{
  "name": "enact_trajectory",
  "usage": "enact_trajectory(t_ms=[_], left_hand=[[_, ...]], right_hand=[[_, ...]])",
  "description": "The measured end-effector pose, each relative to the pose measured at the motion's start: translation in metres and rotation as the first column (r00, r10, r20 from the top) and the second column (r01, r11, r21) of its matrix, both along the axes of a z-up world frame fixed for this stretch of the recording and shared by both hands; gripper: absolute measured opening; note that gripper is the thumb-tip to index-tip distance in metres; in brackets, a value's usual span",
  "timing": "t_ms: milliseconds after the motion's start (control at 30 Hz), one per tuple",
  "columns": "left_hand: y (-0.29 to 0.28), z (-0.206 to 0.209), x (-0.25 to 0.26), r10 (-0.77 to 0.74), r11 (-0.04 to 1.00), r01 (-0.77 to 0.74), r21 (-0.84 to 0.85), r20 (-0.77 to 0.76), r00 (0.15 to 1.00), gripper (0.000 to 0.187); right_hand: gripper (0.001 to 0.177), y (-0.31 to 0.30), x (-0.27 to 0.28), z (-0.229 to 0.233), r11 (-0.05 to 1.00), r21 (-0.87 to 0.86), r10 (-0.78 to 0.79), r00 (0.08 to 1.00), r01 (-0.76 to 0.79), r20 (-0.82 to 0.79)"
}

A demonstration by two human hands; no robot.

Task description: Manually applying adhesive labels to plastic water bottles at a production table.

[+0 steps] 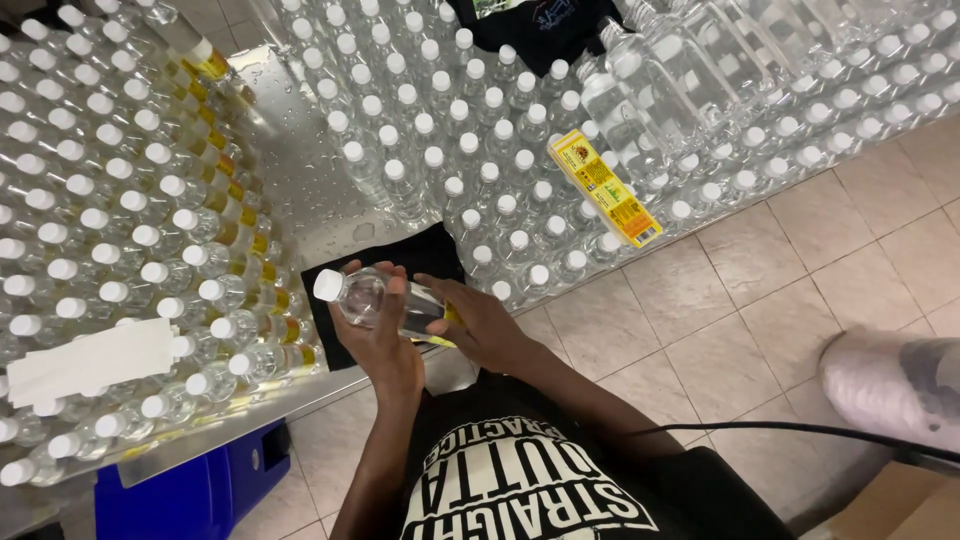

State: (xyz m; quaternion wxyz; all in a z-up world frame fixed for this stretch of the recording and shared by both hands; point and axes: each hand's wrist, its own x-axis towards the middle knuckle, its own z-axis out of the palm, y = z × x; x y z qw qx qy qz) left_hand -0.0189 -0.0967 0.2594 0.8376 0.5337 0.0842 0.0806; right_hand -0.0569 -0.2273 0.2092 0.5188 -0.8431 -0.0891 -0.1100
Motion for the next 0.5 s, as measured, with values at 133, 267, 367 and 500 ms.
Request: enact_trajectory(t_ms=[133, 267, 367, 500], left_hand=[[0.006, 0.003, -0.004, -0.066, 0.997, 0.066, 0.040, -0.013, 0.998, 0.064], [0.018, 0.011, -0.003, -0.212, 0.957, 0.181, 0.227, 0.118, 0.970, 0.066], [0.015, 0.042, -0.004, -0.375, 0.870, 0.299, 0.392, 0.132, 0.917, 0.070], [0.006, 0.055, -0.010, -0.469, 0.823, 0.378, 0.423, 0.131, 0.873, 0.072]], right_hand=[[0.084, -0.025, -0.016, 0.017, 0.984, 0.093, 0.170, 0.951, -0.151, -0.259], [0.072, -0.044, -0.020, 0.006, 0.992, -0.021, 0.117, 0.987, -0.121, -0.112], [0.093, -0.027, -0.015, 0.039, 0.993, -0.022, 0.120, 0.990, -0.119, 0.070], [0.087, -0.007, -0.012, 0.029, 0.994, 0.105, 0.003, 0.997, -0.012, 0.082]])
